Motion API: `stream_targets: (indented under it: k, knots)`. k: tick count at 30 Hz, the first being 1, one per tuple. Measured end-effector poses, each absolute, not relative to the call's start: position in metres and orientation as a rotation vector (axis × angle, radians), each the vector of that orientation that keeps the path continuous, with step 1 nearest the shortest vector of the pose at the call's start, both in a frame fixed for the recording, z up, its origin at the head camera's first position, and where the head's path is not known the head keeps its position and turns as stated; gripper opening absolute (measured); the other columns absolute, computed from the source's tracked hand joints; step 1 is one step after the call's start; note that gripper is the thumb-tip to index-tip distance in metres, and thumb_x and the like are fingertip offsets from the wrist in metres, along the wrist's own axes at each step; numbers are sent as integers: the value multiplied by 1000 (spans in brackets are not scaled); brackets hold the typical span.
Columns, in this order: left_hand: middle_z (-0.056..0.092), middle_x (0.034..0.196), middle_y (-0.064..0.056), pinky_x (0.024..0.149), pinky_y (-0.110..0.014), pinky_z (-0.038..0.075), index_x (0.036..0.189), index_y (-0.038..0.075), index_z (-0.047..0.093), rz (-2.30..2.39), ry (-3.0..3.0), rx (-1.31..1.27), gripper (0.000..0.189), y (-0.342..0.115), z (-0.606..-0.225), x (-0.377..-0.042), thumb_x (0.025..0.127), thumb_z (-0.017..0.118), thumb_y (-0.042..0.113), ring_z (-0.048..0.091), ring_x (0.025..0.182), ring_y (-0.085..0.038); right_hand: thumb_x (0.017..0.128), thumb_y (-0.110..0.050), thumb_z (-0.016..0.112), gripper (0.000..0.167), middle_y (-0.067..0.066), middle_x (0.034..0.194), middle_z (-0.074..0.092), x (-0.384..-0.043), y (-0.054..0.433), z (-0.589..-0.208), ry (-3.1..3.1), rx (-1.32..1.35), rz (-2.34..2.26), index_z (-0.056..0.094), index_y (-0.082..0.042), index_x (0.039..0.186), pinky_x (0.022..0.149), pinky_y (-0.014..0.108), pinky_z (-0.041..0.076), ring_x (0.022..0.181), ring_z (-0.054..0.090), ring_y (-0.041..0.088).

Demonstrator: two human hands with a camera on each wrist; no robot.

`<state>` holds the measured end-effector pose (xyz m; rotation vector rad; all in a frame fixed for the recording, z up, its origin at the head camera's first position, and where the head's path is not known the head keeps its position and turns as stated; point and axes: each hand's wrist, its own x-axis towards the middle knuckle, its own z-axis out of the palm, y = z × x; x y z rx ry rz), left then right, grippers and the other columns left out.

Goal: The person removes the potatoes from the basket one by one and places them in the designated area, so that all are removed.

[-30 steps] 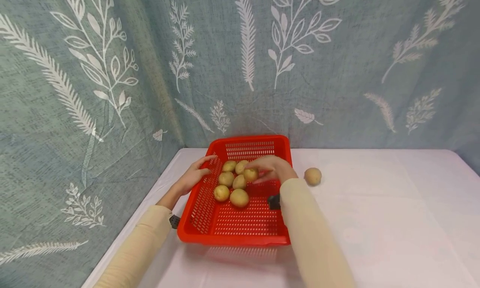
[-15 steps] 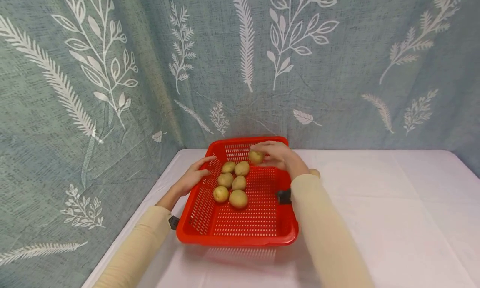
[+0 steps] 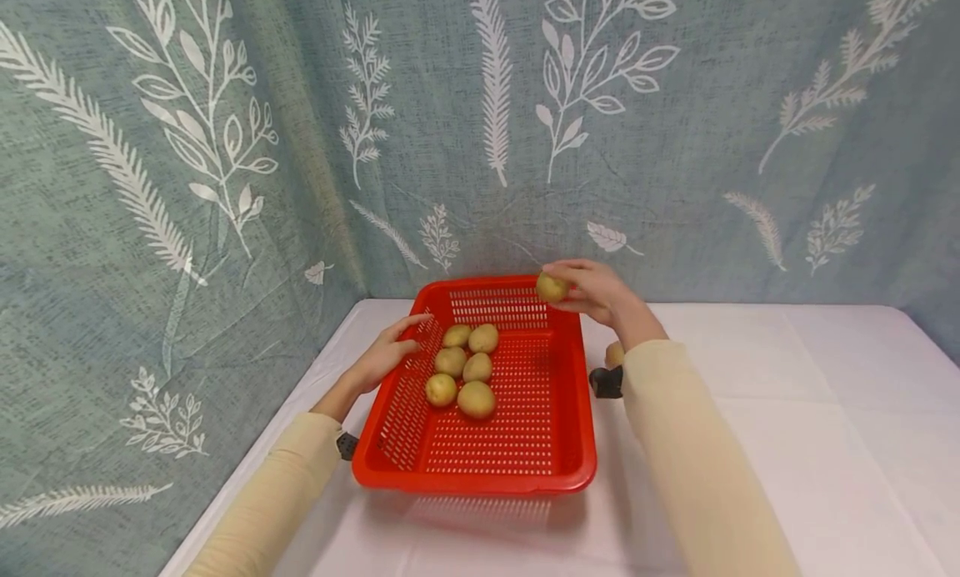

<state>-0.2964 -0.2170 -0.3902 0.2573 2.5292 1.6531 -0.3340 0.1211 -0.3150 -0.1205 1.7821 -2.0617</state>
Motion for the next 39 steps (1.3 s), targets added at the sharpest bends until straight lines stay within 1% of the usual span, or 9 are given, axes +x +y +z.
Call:
stream_targets:
  k: [3, 6, 8, 16, 25, 30, 34, 36, 39]
  knots:
    - [25, 153, -12, 92, -42, 44, 145, 5, 38, 1648, 2526, 254, 56, -217, -391, -296, 89, 39, -2, 45, 121, -33, 97, -20, 55, 63, 13, 135, 34, -333, 133, -314, 1779, -95, -2110, 24, -1, 149, 97, 36, 42, 115, 50, 27]
    - [24, 154, -12, 93, -44, 43, 145, 5, 38, 1649, 2515, 246, 56, -219, -391, -296, 90, 39, -2, 44, 122, -34, 96, -22, 57, 68, 13, 138, 32, -333, 145, -316, 1775, -53, -2155, 23, -3, 150, 100, 38, 38, 127, 38, 31]
    - [24, 154, -12, 95, -45, 41, 145, 5, 37, 1645, 2518, 246, 55, -220, -391, -297, 90, 39, -2, 42, 124, -34, 95, -23, 58, 70, 12, 137, 32, -333, 154, -319, 1788, -28, -2176, 22, -3, 151, 101, 39, 37, 130, 35, 31]
    - [29, 151, -15, 94, -44, 42, 144, 6, 39, 1635, 2543, 225, 55, -223, -393, -296, 90, 40, -2, 44, 121, -33, 93, -24, 60, 78, 13, 139, 27, -329, 187, -337, 1859, 29, -2196, 14, -1, 152, 100, 37, 37, 124, 39, 27]
    - [33, 148, -17, 90, -41, 44, 144, 6, 39, 1647, 2532, 244, 56, -223, -394, -296, 89, 40, -3, 47, 117, -33, 91, -27, 64, 81, 10, 132, 33, -322, 219, -368, 1940, 138, -2178, 17, 2, 150, 96, 37, 41, 125, 38, 29]
    - [32, 148, -16, 89, -39, 44, 144, 6, 39, 1646, 2530, 234, 57, -221, -394, -297, 88, 41, -2, 48, 117, -32, 90, -26, 65, 78, 9, 128, 37, -317, 232, -390, 1962, 199, -2154, 21, 4, 148, 92, 37, 45, 99, 53, 14]
    - [31, 150, -15, 89, -39, 44, 145, 6, 39, 1640, 2530, 231, 57, -218, -392, -297, 88, 41, -2, 47, 118, -32, 90, -23, 65, 74, 11, 127, 38, -314, 238, -403, 1949, 211, -2165, 24, 5, 146, 91, 37, 46, 82, 56, 5]
    - [31, 150, -15, 89, -40, 44, 145, 7, 39, 1640, 2531, 232, 57, -217, -392, -297, 88, 41, -2, 47, 118, -32, 91, -25, 65, 74, 13, 130, 36, -314, 239, -407, 1973, 214, -2145, 25, 4, 146, 91, 36, 46, 85, 56, 6]
    - [30, 150, -15, 89, -40, 45, 145, 6, 38, 1644, 2528, 240, 57, -216, -391, -297, 88, 41, -2, 47, 118, -33, 92, -28, 62, 75, 18, 137, 31, -314, 239, -412, 2038, 228, -2094, 23, 5, 147, 89, 34, 48, 101, 52, 16]
